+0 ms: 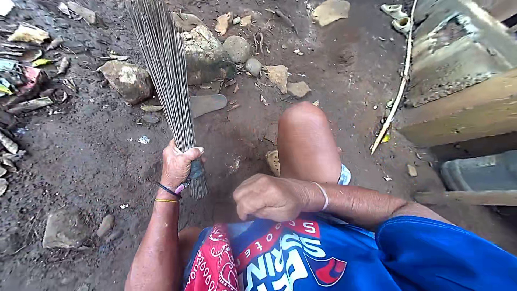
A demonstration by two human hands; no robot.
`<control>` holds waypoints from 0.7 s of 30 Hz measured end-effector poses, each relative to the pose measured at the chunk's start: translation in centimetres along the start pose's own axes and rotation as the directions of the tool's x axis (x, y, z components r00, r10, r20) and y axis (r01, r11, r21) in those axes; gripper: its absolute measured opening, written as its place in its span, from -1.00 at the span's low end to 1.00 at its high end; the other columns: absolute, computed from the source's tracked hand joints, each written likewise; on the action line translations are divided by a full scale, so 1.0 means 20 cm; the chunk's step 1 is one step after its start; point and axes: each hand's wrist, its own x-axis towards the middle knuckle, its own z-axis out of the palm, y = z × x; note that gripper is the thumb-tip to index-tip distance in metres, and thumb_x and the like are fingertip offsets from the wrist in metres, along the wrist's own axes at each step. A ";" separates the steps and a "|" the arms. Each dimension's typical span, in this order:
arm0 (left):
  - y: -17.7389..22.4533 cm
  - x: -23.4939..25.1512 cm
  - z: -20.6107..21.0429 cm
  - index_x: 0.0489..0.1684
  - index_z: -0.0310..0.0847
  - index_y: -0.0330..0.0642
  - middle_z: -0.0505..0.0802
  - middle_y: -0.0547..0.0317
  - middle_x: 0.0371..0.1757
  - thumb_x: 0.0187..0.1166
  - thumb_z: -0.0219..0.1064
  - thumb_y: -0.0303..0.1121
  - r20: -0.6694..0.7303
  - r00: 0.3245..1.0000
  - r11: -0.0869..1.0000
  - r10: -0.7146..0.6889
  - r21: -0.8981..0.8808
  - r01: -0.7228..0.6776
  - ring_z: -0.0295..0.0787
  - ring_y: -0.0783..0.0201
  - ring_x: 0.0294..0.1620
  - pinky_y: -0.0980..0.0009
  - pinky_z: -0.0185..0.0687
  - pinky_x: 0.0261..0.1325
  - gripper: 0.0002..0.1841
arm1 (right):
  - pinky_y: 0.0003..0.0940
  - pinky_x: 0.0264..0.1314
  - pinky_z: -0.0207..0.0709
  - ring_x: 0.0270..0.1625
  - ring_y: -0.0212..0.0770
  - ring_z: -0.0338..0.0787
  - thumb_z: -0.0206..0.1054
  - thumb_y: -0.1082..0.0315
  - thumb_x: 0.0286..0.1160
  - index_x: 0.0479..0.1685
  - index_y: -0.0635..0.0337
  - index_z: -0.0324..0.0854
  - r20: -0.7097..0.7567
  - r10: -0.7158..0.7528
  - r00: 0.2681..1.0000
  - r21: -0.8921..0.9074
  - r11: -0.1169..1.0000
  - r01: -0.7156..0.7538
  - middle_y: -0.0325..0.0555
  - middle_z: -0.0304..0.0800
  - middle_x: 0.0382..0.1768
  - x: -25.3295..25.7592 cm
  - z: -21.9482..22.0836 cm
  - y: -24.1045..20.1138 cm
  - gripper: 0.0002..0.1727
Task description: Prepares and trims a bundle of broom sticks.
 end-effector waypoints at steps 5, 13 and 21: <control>0.08 -0.08 -0.02 0.12 0.48 -0.21 0.85 0.20 -0.47 0.24 0.47 -0.58 -0.131 0.991 0.991 0.023 0.137 -0.005 0.81 0.32 -0.61 0.40 0.80 -0.53 -0.55 | -0.31 -0.39 0.48 -0.45 -0.15 0.63 0.05 0.56 0.54 -0.51 0.39 0.63 0.105 -0.163 0.981 -0.069 0.983 0.170 0.03 0.58 -0.58 0.18 -0.06 0.16 -0.71; 0.14 -0.09 0.13 0.05 0.47 -0.25 0.83 0.20 -0.57 0.11 0.44 -0.64 -0.305 0.952 0.971 0.009 0.232 0.065 0.82 0.33 -0.63 0.42 0.81 -0.52 -0.53 | -0.31 -0.50 0.44 -0.54 -0.20 0.64 0.16 0.62 0.30 -0.63 0.41 0.62 0.046 -0.202 0.978 -0.172 0.963 0.207 0.00 0.60 -0.66 0.17 -0.32 0.58 -0.79; 0.21 -0.02 0.46 0.08 0.48 -0.23 0.83 0.26 -0.55 0.01 0.44 -0.51 -0.378 0.921 0.883 -0.091 0.398 0.250 0.83 0.33 -0.63 0.42 0.81 -0.52 -0.48 | -0.29 -0.51 0.36 -0.59 -0.18 0.58 0.14 0.62 0.29 -0.75 0.40 0.53 -0.103 -0.138 0.985 -0.083 0.988 0.129 0.01 0.53 -0.72 -0.10 -0.61 0.81 -0.74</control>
